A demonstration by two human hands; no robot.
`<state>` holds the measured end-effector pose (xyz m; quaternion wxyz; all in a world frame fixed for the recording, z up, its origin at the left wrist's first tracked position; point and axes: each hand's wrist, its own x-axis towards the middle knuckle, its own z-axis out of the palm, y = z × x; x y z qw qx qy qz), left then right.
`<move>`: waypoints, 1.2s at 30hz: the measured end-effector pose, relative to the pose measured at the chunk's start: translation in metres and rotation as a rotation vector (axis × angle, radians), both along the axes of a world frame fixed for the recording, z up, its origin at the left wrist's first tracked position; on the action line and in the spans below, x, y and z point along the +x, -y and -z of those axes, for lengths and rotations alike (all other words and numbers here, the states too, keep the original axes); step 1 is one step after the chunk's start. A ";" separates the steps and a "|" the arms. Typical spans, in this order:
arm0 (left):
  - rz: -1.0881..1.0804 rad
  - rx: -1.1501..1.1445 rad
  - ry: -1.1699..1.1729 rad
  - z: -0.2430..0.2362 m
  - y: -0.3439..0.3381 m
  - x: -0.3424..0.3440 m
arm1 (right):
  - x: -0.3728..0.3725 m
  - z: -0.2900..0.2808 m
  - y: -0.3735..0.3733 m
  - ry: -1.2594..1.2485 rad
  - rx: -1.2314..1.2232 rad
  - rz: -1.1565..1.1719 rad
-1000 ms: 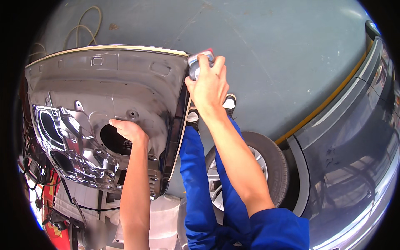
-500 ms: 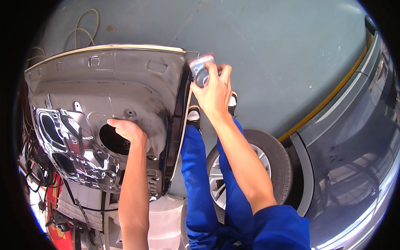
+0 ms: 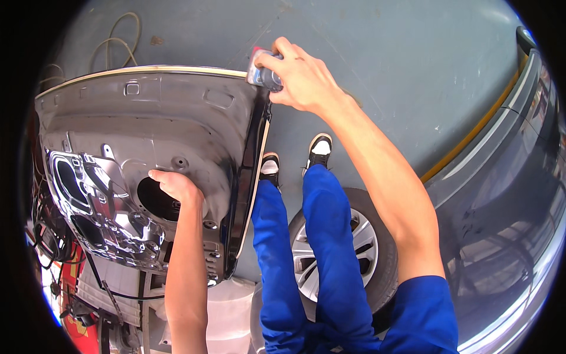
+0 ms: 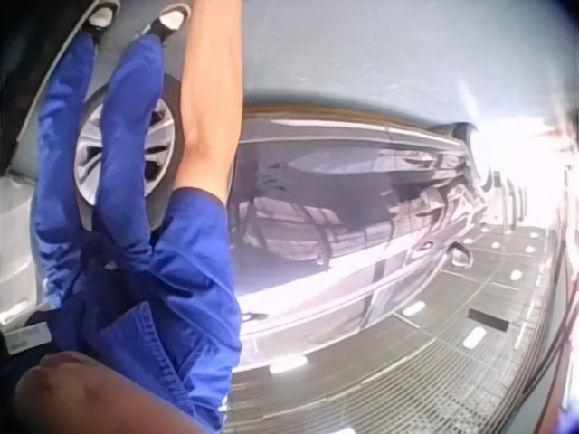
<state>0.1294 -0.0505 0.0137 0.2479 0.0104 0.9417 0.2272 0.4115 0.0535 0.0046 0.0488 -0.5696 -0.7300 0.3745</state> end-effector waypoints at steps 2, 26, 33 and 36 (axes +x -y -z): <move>0.007 0.005 0.004 0.002 0.002 -0.001 | -0.003 -0.001 0.000 -0.014 0.004 0.019; 0.019 0.033 -0.051 0.001 -0.001 0.005 | -0.020 0.000 0.026 -0.038 -0.081 0.491; -0.004 -0.016 -0.006 0.005 -0.001 0.000 | -0.024 0.003 0.024 -0.055 -0.021 0.463; -0.030 0.018 -0.014 -0.001 -0.002 0.005 | -0.024 -0.002 0.031 -0.043 -0.013 0.426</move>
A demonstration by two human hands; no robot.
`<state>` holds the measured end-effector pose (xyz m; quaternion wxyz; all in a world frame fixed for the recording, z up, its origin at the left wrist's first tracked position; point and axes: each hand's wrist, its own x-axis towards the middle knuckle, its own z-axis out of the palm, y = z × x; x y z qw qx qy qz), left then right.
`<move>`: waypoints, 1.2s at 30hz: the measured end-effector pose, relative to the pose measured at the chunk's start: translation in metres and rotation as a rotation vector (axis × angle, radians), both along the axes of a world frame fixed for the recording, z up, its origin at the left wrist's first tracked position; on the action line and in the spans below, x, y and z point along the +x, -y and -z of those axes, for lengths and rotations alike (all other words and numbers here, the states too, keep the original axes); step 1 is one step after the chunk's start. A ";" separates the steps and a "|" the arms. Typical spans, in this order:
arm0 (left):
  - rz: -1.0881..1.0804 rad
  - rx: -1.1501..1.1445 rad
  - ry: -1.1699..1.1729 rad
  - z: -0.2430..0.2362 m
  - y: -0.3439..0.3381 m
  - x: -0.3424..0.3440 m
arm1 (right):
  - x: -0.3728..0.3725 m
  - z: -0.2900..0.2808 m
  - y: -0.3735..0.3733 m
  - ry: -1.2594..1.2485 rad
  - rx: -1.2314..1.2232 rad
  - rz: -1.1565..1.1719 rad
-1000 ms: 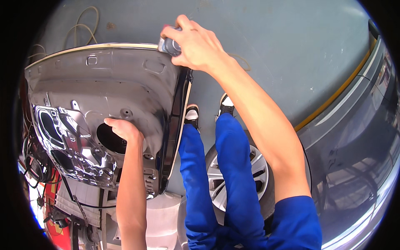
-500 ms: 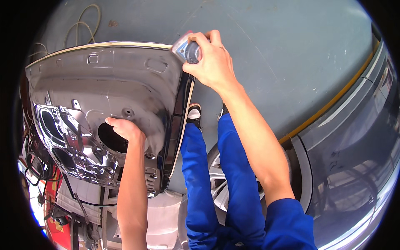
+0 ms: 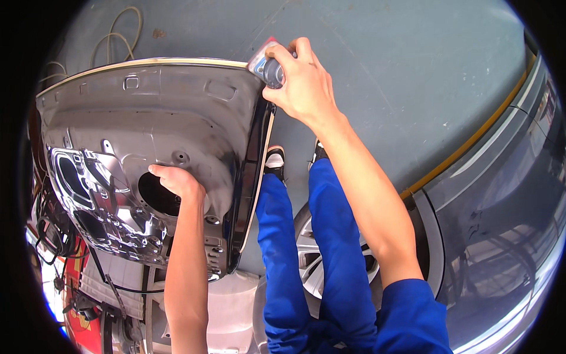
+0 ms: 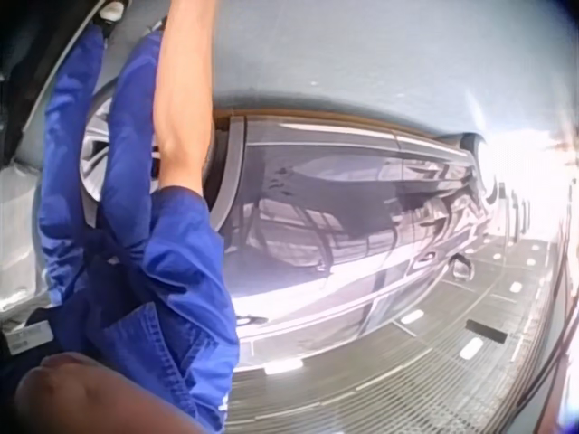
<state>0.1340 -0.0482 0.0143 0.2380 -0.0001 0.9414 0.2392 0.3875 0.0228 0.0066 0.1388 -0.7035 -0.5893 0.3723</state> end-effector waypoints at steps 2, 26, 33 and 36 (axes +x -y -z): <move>0.012 -0.032 -0.017 0.003 0.001 -0.002 | -0.003 0.005 0.013 0.018 0.007 0.136; 0.003 0.105 0.099 0.000 0.000 0.001 | -0.091 0.042 0.111 0.056 0.109 0.805; 0.051 0.179 0.142 -0.006 -0.002 0.011 | -0.084 0.040 0.108 0.001 0.100 0.826; 0.081 0.222 0.175 -0.007 0.000 0.010 | -0.075 0.032 0.083 0.051 0.186 0.811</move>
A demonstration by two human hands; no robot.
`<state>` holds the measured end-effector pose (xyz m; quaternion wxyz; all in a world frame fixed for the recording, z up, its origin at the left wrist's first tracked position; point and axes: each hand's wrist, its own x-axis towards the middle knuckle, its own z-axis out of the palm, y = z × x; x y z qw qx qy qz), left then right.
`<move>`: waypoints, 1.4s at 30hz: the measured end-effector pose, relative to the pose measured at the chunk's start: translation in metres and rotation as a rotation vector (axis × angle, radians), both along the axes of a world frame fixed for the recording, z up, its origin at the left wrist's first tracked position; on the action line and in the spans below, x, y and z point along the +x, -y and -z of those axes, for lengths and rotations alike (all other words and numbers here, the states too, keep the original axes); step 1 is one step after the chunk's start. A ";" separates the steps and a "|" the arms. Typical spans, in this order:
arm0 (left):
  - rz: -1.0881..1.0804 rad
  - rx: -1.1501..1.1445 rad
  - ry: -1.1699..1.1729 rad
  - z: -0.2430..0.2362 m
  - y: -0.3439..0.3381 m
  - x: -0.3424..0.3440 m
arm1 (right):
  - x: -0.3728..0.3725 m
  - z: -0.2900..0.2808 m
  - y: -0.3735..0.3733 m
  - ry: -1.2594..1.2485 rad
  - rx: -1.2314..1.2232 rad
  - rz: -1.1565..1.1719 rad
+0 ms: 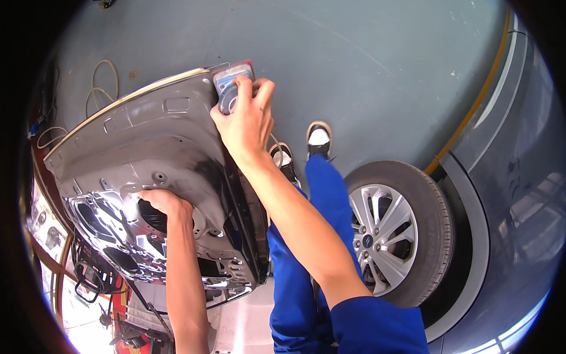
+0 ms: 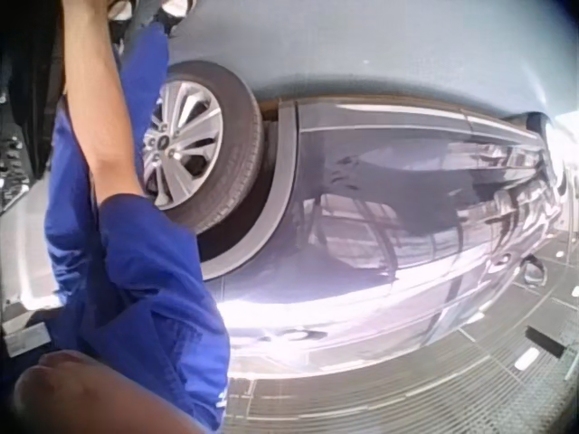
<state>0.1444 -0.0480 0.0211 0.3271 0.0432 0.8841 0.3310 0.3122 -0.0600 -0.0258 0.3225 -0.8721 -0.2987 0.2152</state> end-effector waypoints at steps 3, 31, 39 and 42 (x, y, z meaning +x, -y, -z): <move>0.008 0.102 0.098 0.003 0.002 -0.001 | -0.005 0.000 0.016 -0.038 -0.060 -0.027; 0.084 0.155 0.159 0.003 0.018 -0.018 | 0.001 -0.008 0.023 -0.096 -0.011 -0.059; 0.162 0.349 0.331 0.024 0.022 -0.035 | -0.008 0.005 0.067 -0.123 -0.062 -0.162; 0.199 0.392 0.233 0.020 0.028 -0.040 | 0.008 -0.003 0.042 -0.114 0.042 -0.168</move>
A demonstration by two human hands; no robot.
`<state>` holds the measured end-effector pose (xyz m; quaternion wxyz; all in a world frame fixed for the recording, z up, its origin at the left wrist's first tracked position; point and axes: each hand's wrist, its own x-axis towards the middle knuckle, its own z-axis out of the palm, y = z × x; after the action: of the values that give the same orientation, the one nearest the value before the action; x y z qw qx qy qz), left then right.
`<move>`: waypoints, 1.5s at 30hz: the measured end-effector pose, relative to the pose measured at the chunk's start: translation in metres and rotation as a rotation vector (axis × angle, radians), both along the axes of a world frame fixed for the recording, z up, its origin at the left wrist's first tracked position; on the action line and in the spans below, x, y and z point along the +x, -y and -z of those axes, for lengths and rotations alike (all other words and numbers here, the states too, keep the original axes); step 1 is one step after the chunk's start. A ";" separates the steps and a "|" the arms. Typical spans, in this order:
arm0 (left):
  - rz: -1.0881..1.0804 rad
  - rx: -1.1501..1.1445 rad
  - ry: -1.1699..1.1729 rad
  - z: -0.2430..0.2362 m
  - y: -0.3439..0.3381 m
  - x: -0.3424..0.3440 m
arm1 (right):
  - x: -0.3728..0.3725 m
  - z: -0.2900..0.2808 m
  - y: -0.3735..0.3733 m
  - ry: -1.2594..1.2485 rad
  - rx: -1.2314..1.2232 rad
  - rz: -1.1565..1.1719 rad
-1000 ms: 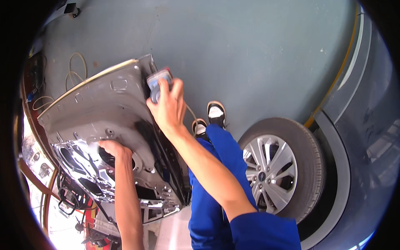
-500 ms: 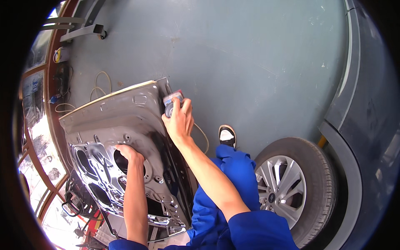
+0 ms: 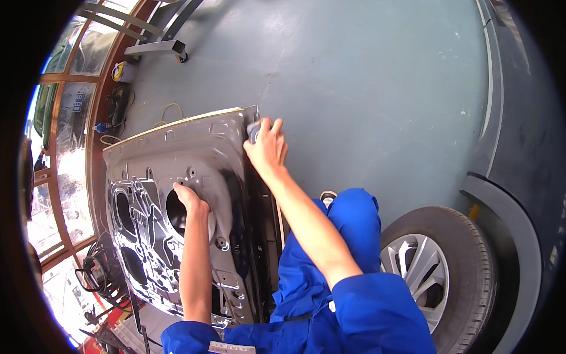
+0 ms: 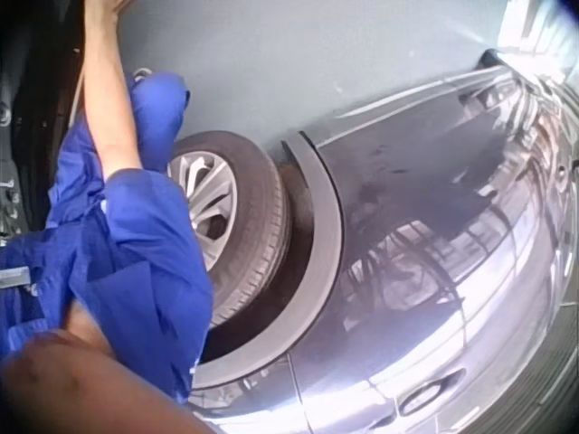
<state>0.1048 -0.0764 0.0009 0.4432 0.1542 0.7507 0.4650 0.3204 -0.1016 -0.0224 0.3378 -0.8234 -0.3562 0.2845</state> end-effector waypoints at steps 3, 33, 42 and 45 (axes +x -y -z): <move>0.019 0.057 0.037 -0.013 0.002 0.010 | 0.011 0.009 -0.010 -0.001 0.084 0.048; 0.096 0.067 0.136 -0.002 0.009 -0.001 | 0.014 0.032 0.048 -0.122 0.104 0.093; 0.092 0.052 0.124 -0.006 0.013 -0.007 | -0.003 0.027 0.038 -0.437 0.366 -0.096; 0.025 0.054 0.084 -0.014 0.011 0.020 | 0.032 0.045 -0.021 -0.396 0.411 -0.058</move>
<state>0.1247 -0.0872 0.0151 0.4760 0.1559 0.7165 0.4855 0.3526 -0.0805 -0.0679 0.5524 -0.6554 -0.3571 0.3712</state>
